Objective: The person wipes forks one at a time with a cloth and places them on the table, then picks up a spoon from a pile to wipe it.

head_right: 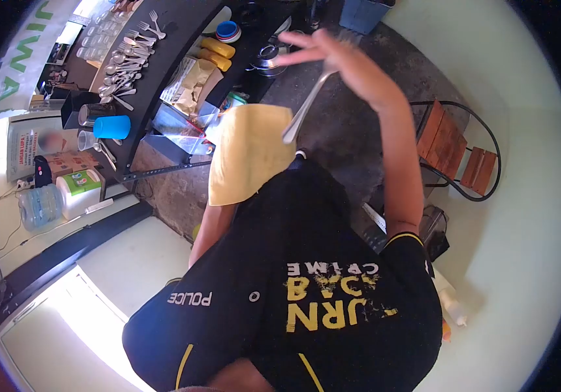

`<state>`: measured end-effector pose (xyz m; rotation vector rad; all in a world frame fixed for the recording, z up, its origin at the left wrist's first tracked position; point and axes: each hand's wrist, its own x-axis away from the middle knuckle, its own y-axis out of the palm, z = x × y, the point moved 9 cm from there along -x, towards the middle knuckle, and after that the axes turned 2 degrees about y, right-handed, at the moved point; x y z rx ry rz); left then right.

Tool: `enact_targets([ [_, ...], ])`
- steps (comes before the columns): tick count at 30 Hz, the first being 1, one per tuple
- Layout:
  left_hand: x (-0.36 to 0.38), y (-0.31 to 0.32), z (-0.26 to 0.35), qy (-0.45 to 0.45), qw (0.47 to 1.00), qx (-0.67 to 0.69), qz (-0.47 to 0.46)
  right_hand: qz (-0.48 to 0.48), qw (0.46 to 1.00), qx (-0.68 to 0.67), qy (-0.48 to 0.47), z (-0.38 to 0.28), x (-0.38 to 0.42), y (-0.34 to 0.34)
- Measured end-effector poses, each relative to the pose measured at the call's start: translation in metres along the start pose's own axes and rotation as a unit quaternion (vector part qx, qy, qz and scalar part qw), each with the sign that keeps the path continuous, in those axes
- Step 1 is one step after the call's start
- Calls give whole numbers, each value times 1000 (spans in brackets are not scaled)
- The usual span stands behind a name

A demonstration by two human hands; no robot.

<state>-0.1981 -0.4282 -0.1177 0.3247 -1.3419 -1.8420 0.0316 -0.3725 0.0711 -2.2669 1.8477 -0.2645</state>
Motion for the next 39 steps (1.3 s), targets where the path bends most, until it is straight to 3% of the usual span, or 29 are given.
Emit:
enact_targets([
  [3, -26, 24, -17, 56, 945, -322, -30, -46, 998, 22, 23, 13, -19, 44],
  [4, -20, 56, -7, 73, 931, -354, -52, -54, 998, 30, 22, 23, -25, 54],
  [5, -13, 87, 2, 91, 915, -386, -73, 1, 1000, -30, 1, 27, -29, 56],
  [7, -2, 114, 17, 75, 941, -326, -50, 107, 982, -150, -40, 32, -29, 58],
  [8, -9, 84, 11, 43, 952, -302, 6, 202, 972, -108, -54, 29, -20, 49],
  [10, -22, 53, 13, 48, 990, -118, 57, 382, 920, -23, -81, 13, 18, 42],
  [12, -29, 48, 27, 78, 987, -99, 100, 472, 877, 11, -89, 24, 49, 56],
  [16, -40, 66, 38, 67, 993, 93, -5, 363, 930, 59, 11, 52, 66, 93],
  [17, -38, 77, 45, 93, 989, 68, -93, 351, 935, 27, 48, 58, 68, 97],
  [19, -41, 75, 45, 102, 985, 125, -61, 325, 937, -38, 123, 67, 67, 108],
  [20, -42, 73, 45, 106, 982, 153, -45, 354, 933, -5, 67, 50, 65, 104],
  [21, -42, 85, 45, 89, 981, 129, -115, 381, 924, 28, 11, 32, 63, 102],
  [23, -46, 76, 42, 102, 987, 106, -69, 373, 927, -24, -22, 32, 56, 107],
  [26, -45, 77, 40, 102, 990, 60, -70, 275, 936, -218, 41, 77, 35, 132],
  [32, -42, 79, 48, 120, 988, 90, -26, 162, 934, -286, 137, 89, 15, 148],
  [35, -45, 55, 47, 139, 989, 25, 42, 257, 914, -310, 55, 64, 5, 135],
  [38, -40, 46, 69, 219, 969, -47, 100, 275, 915, -289, 62, 72, 8, 132],
  [39, -39, 52, 80, 247, 961, -85, 87, 262, 893, -360, 65, 69, 4, 134],
])
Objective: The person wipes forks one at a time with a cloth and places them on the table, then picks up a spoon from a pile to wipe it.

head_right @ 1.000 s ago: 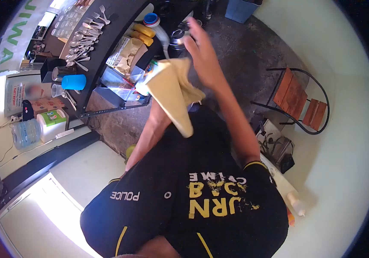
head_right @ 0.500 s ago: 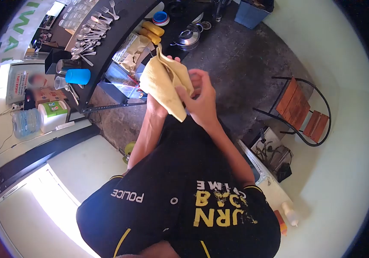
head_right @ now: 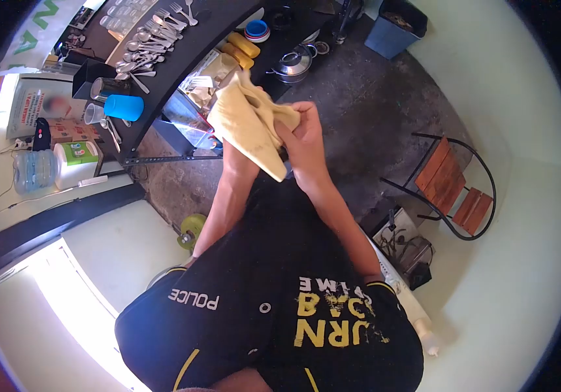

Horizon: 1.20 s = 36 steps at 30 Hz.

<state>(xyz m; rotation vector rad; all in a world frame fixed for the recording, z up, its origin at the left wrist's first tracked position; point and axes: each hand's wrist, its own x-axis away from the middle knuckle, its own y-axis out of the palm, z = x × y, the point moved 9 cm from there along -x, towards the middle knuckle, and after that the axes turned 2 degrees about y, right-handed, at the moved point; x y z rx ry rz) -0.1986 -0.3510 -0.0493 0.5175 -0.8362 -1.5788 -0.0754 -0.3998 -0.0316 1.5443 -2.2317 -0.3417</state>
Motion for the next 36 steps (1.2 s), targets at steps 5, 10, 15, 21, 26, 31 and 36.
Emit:
enact_targets([
  [5, -9, -31, 5, 37, 999, 0, 21, -33, 982, -93, 160, 18, -1, 0],
  [10, -23, -28, 16, 42, 999, 7, 32, 79, 995, 62, 7, 0, -16, -25],
  [15, -40, -28, 11, -2, 999, -19, 40, -39, 981, 178, -58, 8, -41, 25],
  [21, -64, -34, 11, -47, 999, 8, 9, -53, 955, 289, 32, 19, -64, 38],
  [26, -87, -46, 13, -56, 996, 38, 58, 102, 929, 328, -139, -22, -83, 12],
  [31, -98, -40, 12, -95, 995, -17, -23, -6, 898, 423, -123, -50, -84, 56],
  [36, -89, -29, 6, -110, 993, -32, -39, 2, 907, 418, -56, -26, -95, 57],
])
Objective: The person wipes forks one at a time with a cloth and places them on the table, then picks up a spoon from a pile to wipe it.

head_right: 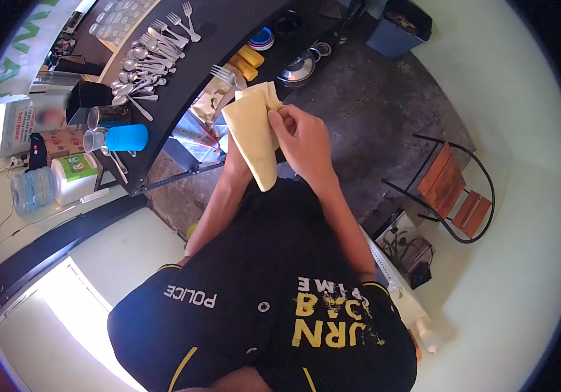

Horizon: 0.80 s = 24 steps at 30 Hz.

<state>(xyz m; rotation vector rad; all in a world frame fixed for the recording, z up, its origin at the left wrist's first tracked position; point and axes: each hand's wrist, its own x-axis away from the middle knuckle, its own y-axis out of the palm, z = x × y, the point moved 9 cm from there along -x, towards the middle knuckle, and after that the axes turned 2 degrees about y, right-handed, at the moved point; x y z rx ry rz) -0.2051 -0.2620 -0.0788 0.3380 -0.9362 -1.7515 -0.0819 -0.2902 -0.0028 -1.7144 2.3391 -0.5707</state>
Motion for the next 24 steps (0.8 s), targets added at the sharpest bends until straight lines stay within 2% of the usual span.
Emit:
enact_targets([
  [4, 10, -10, 2, 34, 982, -185, 9, -16, 1000, -18, 11, 13, 5, 13],
  [7, 23, -12, 7, 66, 981, -170, 60, -45, 991, -116, 49, 32, 13, 27],
  [13, 50, -16, -3, 90, 980, -145, 98, -41, 997, -71, -4, 20, 40, 18],
  [17, 66, -31, -17, 99, 981, -103, 130, -71, 996, -30, -35, 16, 64, 7],
  [19, 71, -34, -20, 73, 987, -42, 135, -109, 993, -31, -36, 28, 76, 10],
  [20, 74, -36, -23, 59, 989, -12, 137, -130, 990, -56, 1, 38, 80, 15],
  [22, 81, -28, -29, 37, 995, -45, 82, -171, 977, -104, 77, 56, 91, 27],
  [23, 84, -24, -33, 27, 996, -63, 55, -161, 980, -99, 59, 56, 92, 27],
  [24, 86, -25, -36, 39, 993, -87, 72, -151, 983, -94, 42, 55, 93, 27],
])
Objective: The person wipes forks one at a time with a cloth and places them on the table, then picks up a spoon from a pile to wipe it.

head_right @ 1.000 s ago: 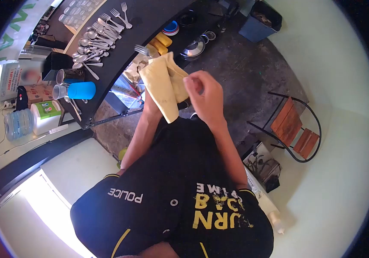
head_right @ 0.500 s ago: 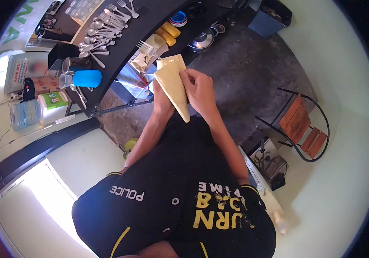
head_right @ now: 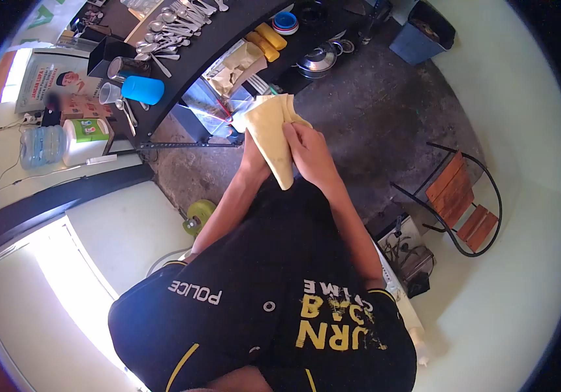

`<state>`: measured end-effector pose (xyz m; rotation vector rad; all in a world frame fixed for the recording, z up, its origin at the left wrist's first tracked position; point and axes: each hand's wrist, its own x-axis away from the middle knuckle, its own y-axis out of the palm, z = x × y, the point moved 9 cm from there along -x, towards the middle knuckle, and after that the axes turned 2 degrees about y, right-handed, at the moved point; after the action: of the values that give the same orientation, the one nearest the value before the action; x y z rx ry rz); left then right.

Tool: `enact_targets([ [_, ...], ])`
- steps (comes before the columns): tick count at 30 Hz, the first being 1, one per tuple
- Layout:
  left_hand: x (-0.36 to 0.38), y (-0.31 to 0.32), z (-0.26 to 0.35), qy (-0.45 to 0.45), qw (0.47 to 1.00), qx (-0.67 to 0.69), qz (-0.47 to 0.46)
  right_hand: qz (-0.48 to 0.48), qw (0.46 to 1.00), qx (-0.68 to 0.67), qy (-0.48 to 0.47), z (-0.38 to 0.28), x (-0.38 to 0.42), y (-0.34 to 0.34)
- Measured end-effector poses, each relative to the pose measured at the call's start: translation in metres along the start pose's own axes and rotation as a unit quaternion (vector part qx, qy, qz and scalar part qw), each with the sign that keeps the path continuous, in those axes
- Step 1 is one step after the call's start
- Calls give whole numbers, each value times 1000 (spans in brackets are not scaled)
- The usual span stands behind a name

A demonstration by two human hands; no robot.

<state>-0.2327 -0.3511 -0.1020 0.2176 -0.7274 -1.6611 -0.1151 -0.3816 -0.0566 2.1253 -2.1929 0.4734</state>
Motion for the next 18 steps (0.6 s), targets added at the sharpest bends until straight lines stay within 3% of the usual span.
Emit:
enact_targets([
  [4, 7, -7, 0, 14, 1000, -3, 24, 7, 993, 75, -95, -10, 9, 6],
  [10, 11, -14, -1, 25, 998, 45, 46, -84, 983, 129, -99, -6, 20, 3],
  [12, 8, -19, -3, 43, 996, 38, 63, -80, 988, 80, -108, -4, 24, 1],
  [15, 1, -8, 16, 125, 989, -64, 51, -100, 990, 69, -66, 13, 27, -6],
  [18, -5, 17, 50, 254, 930, -263, 36, -102, 993, 56, -30, 16, 29, -16],
])
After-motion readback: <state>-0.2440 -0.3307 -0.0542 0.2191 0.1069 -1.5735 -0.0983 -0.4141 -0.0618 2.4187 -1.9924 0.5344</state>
